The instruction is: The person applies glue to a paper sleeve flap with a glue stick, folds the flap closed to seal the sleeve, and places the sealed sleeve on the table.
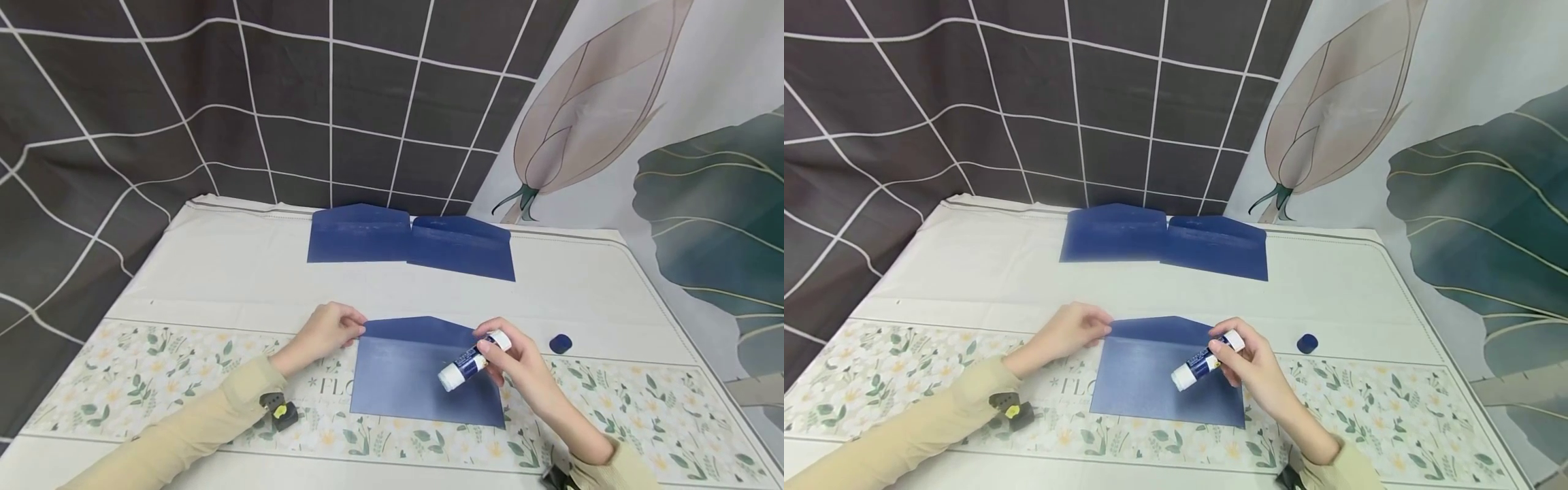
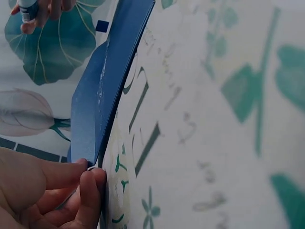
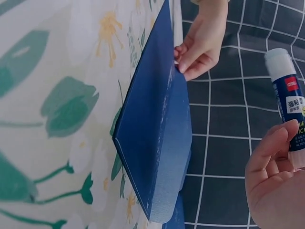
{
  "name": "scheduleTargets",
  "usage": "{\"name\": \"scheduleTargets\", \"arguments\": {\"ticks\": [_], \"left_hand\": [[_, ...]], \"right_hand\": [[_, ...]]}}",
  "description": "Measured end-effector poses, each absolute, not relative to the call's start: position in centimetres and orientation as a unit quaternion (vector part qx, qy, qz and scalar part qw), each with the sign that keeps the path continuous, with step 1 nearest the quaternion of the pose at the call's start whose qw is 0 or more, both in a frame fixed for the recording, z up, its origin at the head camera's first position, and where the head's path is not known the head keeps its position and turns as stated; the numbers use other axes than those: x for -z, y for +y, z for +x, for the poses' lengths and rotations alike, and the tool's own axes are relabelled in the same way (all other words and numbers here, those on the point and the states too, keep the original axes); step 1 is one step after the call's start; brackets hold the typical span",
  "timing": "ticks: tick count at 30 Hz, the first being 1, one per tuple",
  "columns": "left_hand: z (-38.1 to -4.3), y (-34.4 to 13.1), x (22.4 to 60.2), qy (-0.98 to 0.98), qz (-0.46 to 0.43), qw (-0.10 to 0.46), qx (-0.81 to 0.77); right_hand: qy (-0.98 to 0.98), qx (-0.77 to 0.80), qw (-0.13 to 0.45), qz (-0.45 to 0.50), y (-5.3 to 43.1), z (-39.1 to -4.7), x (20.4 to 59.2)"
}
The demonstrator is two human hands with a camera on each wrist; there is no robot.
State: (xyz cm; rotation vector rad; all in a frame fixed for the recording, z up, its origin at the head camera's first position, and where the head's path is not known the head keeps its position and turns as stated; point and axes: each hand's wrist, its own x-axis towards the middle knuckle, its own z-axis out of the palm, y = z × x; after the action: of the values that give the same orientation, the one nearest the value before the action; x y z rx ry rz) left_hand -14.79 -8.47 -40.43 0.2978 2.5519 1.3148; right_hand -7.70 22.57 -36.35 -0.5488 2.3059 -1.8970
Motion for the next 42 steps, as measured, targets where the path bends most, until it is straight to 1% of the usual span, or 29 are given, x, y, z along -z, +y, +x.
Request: {"name": "scheduleTargets", "arguments": {"ticks": [6,9,12,15,19,22,28,35,42], "left_hand": [[-14.4,-8.5,40.4,0.880,0.092,0.126,-0.449],[-13.8,-8.5,40.2,0.895,0.104,0.103,-0.422],[-12.7,-8.5,39.6,0.918,0.132,0.064,-0.370],[-11.4,-8.3,39.2,0.933,0.179,0.023,-0.312],[-9.3,-7.9,38.7,0.929,0.261,-0.005,-0.260],[-7.7,-7.2,38.5,0.921,0.321,-0.004,-0.222],[-5.2,-5.9,38.5,0.908,0.393,0.031,-0.142],[-4.3,-5.3,39.1,0.902,0.419,0.059,-0.083],[-4.0,-5.3,39.3,0.900,0.427,0.053,-0.069]], "right_hand": [[0.766,0.621,0.051,-0.159,22.3,-7.8,36.5],[0.766,0.623,0.043,-0.152,22.3,-8.0,36.7],[0.758,0.636,0.036,-0.137,22.4,-8.2,36.7],[0.746,0.657,0.029,-0.110,22.4,-8.6,36.4],[0.739,0.666,0.020,-0.100,22.1,-9.3,35.9],[0.752,0.648,0.014,-0.123,21.7,-9.9,35.6],[0.805,0.565,0.018,-0.180,19.5,-11.2,35.6],[0.838,0.487,0.060,-0.239,16.1,-12.3,35.6],[0.857,0.408,0.089,-0.303,13.4,-13.3,36.3]]}}
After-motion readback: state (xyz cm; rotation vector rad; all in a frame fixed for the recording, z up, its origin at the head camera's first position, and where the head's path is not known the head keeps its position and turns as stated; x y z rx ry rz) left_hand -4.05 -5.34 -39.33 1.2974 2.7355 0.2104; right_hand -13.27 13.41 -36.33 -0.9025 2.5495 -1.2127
